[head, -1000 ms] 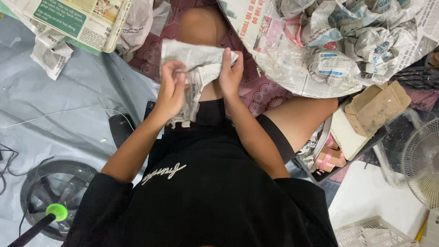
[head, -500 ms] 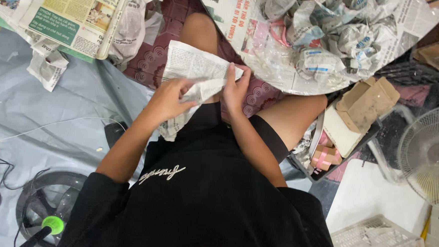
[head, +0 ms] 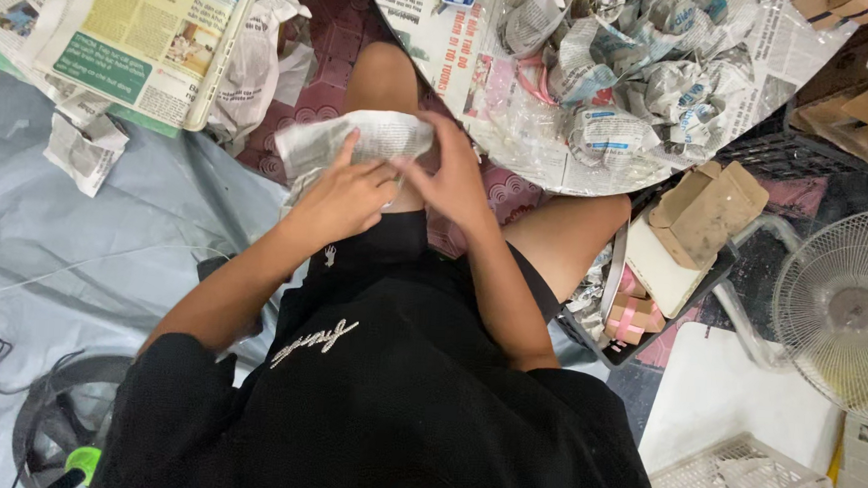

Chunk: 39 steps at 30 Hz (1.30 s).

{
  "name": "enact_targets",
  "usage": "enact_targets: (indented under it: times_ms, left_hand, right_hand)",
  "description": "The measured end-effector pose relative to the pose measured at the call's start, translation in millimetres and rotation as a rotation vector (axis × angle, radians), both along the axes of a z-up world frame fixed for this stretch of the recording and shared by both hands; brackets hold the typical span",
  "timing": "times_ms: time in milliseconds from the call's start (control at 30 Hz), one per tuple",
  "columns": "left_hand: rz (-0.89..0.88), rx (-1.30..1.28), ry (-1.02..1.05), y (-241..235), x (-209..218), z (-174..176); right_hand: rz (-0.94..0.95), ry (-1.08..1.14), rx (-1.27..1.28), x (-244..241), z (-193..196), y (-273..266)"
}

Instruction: The person wraps small items in newspaper sheets, folds the paper around each item, and places the wrapped bundles into a black plastic basket. The process repeats with multiple items throughout the clip.

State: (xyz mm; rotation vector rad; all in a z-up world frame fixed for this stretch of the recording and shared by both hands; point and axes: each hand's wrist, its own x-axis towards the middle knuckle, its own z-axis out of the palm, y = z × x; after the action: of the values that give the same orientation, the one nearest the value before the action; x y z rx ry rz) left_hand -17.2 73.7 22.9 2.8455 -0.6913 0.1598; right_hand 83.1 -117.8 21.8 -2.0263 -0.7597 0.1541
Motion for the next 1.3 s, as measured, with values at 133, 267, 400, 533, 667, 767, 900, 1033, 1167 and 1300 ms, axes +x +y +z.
enact_targets:
  times_ms: [133, 267, 400, 533, 667, 767, 900, 1033, 1167, 1300]
  left_hand:
    - [-0.128, 0.02, 0.061, -6.6, -11.5, -14.5]
    - [-0.085, 0.006, 0.143, -21.3, -23.6, -27.3]
    - [-0.036, -0.048, 0.141, -26.2, -32.4, -28.8]
    - [0.083, -0.149, 0.189, -13.3, -44.3, -18.3]
    - [0.15, -0.253, 0.136, 2.7, -53.3, -3.5]
    - [0.224, -0.433, 0.131, 14.6, -57.8, 3.9]
    - [0.58, -0.405, 0.397, 8.5, -44.3, -4.1]
    - [0.531, -0.34, 0.087, -7.2, -15.0, -17.9]
    - [0.464, -0.125, 0.133, -14.5, -3.1, -25.2]
    - [0.477, -0.144, 0.353, -21.5, 8.9, -16.5]
  right_hand:
    - [0.024, 0.077, 0.064, 16.8, -5.5, 9.5]
    - [0.198, -0.113, 0.07, 26.7, -18.1, 32.3]
    - [0.241, 0.056, -0.315, 35.7, -30.1, 45.2]
    - [-0.004, 0.149, -0.03, 43.5, -55.2, 30.7]
    - [-0.174, 0.295, 0.148, 38.2, -93.2, -0.5]
    - [-0.227, 0.371, 0.224, 19.4, -113.6, -14.2]
    - [-0.229, 0.462, 0.25, -5.2, -114.9, -17.3]
    - [-0.185, 0.471, 0.26, -4.0, -97.4, -14.7]
    - [-0.239, 0.443, 0.226, 12.1, -81.3, -16.3]
    - [-0.187, 0.093, 0.203, 52.4, -65.4, -7.0]
